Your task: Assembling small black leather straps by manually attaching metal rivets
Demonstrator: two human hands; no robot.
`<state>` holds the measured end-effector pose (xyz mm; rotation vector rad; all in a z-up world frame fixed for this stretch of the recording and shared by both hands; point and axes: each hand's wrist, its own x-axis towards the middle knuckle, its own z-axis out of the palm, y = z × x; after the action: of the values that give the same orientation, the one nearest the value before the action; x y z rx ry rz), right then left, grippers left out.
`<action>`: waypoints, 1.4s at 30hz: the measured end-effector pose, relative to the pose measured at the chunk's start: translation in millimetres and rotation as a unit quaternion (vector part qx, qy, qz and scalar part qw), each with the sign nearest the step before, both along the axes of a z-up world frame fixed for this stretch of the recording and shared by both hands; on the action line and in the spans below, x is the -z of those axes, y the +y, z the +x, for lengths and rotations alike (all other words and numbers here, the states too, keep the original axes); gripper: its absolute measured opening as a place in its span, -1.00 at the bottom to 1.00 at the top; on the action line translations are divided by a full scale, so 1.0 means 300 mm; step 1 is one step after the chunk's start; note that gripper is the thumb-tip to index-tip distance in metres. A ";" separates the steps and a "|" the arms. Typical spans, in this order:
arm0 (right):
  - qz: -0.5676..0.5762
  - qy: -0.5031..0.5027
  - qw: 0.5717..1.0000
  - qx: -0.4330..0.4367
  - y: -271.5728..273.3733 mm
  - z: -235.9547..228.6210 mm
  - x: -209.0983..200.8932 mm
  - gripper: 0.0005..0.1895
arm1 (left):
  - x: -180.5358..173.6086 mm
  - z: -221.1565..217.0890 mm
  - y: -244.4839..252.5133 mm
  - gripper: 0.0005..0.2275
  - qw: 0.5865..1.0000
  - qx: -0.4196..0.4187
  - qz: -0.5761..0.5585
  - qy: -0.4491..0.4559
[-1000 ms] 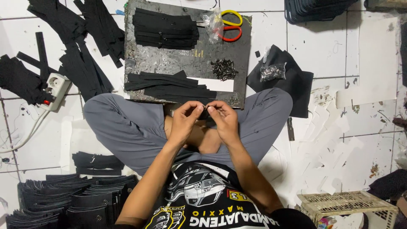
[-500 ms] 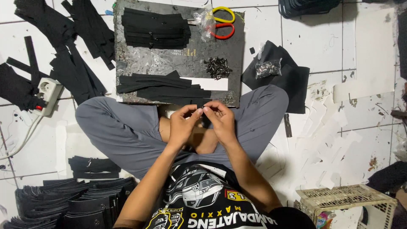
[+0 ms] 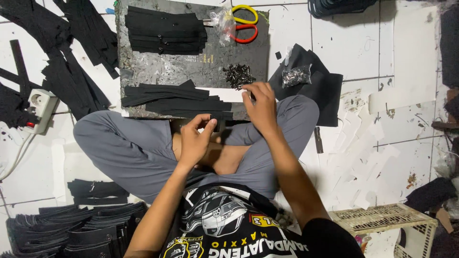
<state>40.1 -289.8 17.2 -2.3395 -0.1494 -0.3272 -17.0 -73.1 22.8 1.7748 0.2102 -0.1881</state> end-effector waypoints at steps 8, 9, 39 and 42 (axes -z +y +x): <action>-0.174 -0.039 0.983 -0.052 -0.013 0.074 0.146 -0.82 | 0.000 -0.001 0.027 -0.94 1.000 -0.011 -0.012 0.004; -0.172 -0.044 0.983 -0.046 -0.014 0.074 0.166 -0.87 | -0.010 -0.002 0.029 -0.94 1.000 -0.014 -0.015 0.006; 0.671 0.192 0.716 0.008 0.236 -0.219 0.002 -0.78 | -0.101 0.003 0.078 -0.94 0.997 -0.014 -0.071 -0.017; 0.688 0.197 0.698 0.013 0.255 -0.225 -0.040 -0.81 | -0.120 0.006 0.081 -0.94 0.998 -0.005 -0.060 -0.010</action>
<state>-27.5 -213.3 29.3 -0.8377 0.2763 0.0947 -15.2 -48.9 58.7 1.6560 0.1896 -0.1730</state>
